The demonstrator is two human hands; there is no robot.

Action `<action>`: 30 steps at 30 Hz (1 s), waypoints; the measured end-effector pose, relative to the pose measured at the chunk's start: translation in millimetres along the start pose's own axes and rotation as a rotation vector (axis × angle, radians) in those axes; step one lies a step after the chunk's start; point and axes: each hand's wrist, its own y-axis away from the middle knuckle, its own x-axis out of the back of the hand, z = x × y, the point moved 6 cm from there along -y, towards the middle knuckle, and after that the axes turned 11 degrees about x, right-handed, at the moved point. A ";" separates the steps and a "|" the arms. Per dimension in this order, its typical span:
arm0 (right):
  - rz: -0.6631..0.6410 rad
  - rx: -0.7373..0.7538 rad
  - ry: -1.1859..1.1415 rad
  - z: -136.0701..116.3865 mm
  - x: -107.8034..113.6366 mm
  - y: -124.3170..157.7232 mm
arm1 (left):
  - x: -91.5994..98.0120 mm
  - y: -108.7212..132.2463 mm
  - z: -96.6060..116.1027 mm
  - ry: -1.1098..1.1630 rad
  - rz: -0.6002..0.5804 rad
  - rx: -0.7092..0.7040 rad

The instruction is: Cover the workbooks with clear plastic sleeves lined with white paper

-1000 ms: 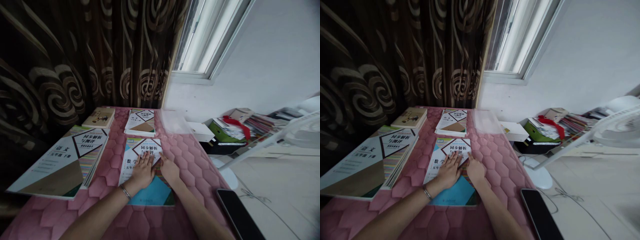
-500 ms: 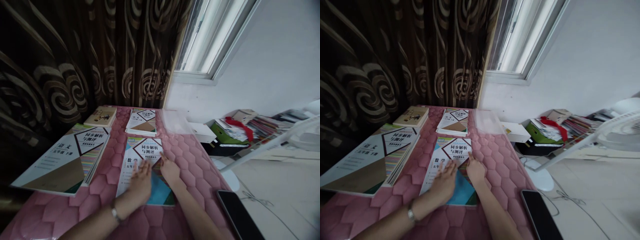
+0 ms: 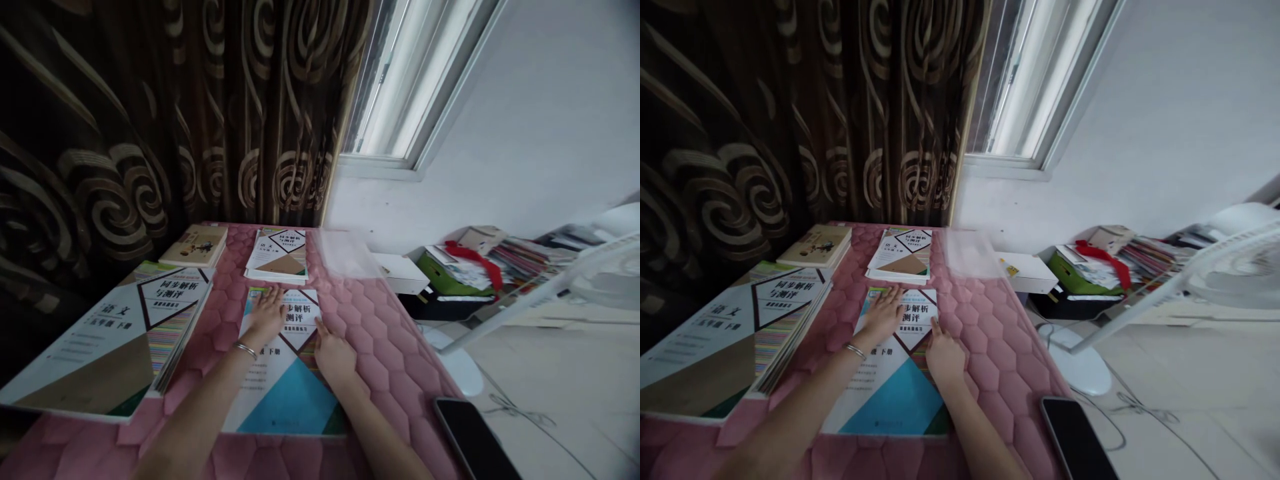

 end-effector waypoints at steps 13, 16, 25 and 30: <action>-0.012 0.014 0.009 -1.4 1.7 1.9 | -13.3 182.0 46.4 -0.013 0.004 -0.367; -0.017 0.013 0.019 -0.8 0.2 2.1 | 2.5 185.8 1.4 -0.065 0.066 -0.322; -0.004 0.019 0.026 -2.7 -2.9 1.3 | 10.7 167.8 -43.7 -0.180 -0.034 0.029; 0.024 0.028 0.021 -3.8 -0.9 2.3 | 15.6 126.6 -31.9 -0.169 -0.048 0.137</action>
